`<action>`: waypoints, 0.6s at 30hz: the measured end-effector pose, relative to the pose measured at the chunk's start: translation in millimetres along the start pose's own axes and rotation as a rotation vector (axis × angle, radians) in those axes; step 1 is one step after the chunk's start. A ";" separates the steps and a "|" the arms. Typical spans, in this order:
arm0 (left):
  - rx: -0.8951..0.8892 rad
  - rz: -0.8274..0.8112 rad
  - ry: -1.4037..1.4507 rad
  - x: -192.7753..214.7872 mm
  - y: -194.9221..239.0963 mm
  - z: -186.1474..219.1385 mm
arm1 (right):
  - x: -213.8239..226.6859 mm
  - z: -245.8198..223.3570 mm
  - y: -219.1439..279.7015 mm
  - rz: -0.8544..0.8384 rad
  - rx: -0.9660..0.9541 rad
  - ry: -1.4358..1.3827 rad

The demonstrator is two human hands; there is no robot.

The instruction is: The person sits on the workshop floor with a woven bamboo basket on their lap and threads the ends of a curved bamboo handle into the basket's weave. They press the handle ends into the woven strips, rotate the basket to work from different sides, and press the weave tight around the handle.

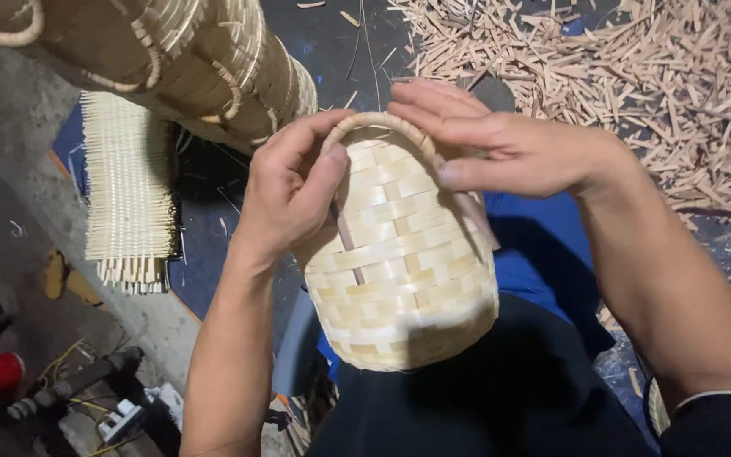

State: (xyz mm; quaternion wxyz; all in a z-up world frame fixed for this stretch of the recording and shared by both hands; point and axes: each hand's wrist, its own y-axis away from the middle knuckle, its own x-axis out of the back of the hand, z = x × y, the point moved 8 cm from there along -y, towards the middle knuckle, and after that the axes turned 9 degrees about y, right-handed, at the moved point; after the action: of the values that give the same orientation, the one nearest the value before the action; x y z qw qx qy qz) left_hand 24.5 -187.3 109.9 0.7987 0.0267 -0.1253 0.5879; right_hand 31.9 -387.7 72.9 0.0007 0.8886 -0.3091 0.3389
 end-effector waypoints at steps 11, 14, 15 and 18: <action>0.017 0.046 -0.030 -1.8 -15.9 -12.9 | -24.3 5.3 2.2 0.205 -0.110 0.243; 0.037 0.018 0.024 -5.1 -18.8 -13.3 | -19.0 5.1 5.8 0.236 -0.104 0.226; 0.062 0.019 0.045 -5.7 -19.9 -14.7 | -15.8 5.1 6.9 0.250 -0.102 0.223; 0.153 0.079 0.016 -6.3 -19.3 -14.5 | 0.5 -0.2 5.8 0.281 -0.031 0.137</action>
State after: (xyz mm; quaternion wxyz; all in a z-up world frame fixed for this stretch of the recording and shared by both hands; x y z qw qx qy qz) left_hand 43.5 -196.4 96.4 0.7715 0.0779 -0.0747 0.6270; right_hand 28.9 -392.6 72.1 -0.0120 0.8112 -0.4350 0.3906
